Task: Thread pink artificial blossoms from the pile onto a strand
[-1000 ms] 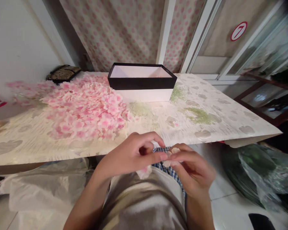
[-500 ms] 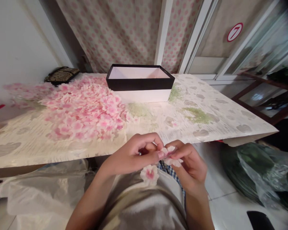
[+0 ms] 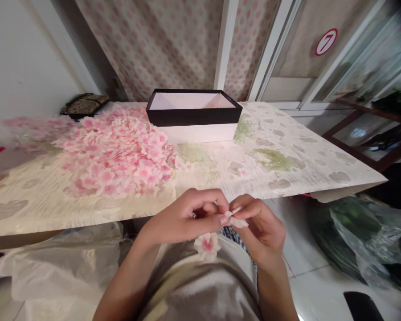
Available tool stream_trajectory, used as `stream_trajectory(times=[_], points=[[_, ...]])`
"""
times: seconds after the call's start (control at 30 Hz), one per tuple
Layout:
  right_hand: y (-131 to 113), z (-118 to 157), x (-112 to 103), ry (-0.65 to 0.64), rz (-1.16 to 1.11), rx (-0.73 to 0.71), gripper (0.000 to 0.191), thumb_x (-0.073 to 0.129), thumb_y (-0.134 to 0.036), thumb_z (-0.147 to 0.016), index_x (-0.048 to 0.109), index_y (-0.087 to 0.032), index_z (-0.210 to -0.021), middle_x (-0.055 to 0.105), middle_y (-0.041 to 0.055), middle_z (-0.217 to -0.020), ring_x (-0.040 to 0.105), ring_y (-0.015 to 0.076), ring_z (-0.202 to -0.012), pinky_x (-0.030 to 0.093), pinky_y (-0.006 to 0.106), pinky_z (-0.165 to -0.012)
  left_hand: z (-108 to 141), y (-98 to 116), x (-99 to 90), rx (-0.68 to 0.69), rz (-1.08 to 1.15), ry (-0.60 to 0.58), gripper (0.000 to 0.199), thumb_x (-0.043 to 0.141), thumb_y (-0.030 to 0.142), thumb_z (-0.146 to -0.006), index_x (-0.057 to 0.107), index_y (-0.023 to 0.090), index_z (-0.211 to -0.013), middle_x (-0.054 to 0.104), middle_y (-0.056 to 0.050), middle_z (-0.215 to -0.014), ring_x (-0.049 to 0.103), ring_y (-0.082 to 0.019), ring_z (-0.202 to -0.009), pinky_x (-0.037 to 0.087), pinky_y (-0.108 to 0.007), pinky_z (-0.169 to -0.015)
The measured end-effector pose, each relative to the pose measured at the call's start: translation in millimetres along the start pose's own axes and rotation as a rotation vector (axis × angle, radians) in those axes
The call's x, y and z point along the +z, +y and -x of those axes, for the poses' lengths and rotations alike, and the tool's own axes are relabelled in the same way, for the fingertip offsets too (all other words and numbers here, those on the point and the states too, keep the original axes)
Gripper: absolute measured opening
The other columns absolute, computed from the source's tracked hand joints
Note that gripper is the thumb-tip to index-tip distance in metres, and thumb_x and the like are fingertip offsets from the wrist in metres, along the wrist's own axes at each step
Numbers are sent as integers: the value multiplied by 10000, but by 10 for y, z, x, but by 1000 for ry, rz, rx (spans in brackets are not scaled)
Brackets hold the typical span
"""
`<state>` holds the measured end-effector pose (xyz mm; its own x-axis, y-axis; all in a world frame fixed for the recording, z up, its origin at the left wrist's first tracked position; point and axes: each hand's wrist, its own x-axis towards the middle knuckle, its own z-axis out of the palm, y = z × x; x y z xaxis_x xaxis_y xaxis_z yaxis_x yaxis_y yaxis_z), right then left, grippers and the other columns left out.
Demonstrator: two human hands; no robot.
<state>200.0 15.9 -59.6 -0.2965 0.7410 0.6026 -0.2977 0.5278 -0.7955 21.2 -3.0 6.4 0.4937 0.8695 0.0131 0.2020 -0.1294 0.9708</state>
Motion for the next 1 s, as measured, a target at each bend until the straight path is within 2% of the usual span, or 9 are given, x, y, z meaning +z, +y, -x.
stream_trajectory(times=[0.13,0.23,0.3,0.4,0.5,0.7,0.87,1.0], points=[[-11,-15,8,14,-12,21,155,581,-76,-847,578,-226,-887,591,6,-823,578,138,-744,473,266,-635,-4,-3,-11,21,-22,-52,134,530,266,-910,525,160,-828,470,65,-526,391,-75,-473,274,-218,-493],[-20,-20,-6,34,2,105,282,608,-89,-837,562,-256,-1060,569,-22,-776,578,122,-696,486,236,-609,-4,-11,-15,25,-41,-64,144,520,268,-916,533,160,-822,465,62,-533,376,-75,-480,266,-221,-494],[-11,-28,-28,-4,27,137,373,628,-103,-830,558,-268,-1157,575,-25,-775,586,120,-690,493,230,-602,-4,-21,-18,38,-67,-63,152,519,270,-917,541,161,-814,453,63,-533,355,-73,-483,257,-220,-491],[24,-45,-67,-73,55,140,225,638,-115,-826,636,-246,-1008,617,-8,-796,596,124,-695,485,237,-597,-4,-34,-29,59,-126,-70,124,541,247,-899,573,159,-819,445,62,-536,346,-72,-493,261,-213,-488],[52,-62,-92,-78,62,97,121,635,-109,-827,648,-226,-851,620,-4,-752,592,132,-675,469,261,-594,1,-45,-52,49,-168,-65,110,557,242,-889,605,158,-836,469,55,-549,374,-73,-501,280,-205,-489],[-7,-102,-133,-117,68,-23,161,621,-95,-835,693,-239,-839,619,14,-802,602,146,-729,487,290,-629,45,-78,-125,35,-74,3,217,427,287,-969,611,172,-968,512,20,-648,464,-95,-570,370,-210,-539],[-38,-116,-171,-345,-156,39,72,661,-216,-847,714,-242,-804,644,55,-1020,646,216,-941,553,408,-812,52,-77,-147,66,129,14,178,411,191,-964,586,179,-993,554,-3,-752,512,-104,-668,433,-223,-638],[-45,-108,-156,-365,-217,66,91,638,-253,-870,714,-237,-823,665,70,-1090,660,218,-977,564,428,-850,33,-60,-140,54,151,58,168,434,129,-928,584,174,-990,565,-11,-788,539,-108,-698,459,-239,-675]])
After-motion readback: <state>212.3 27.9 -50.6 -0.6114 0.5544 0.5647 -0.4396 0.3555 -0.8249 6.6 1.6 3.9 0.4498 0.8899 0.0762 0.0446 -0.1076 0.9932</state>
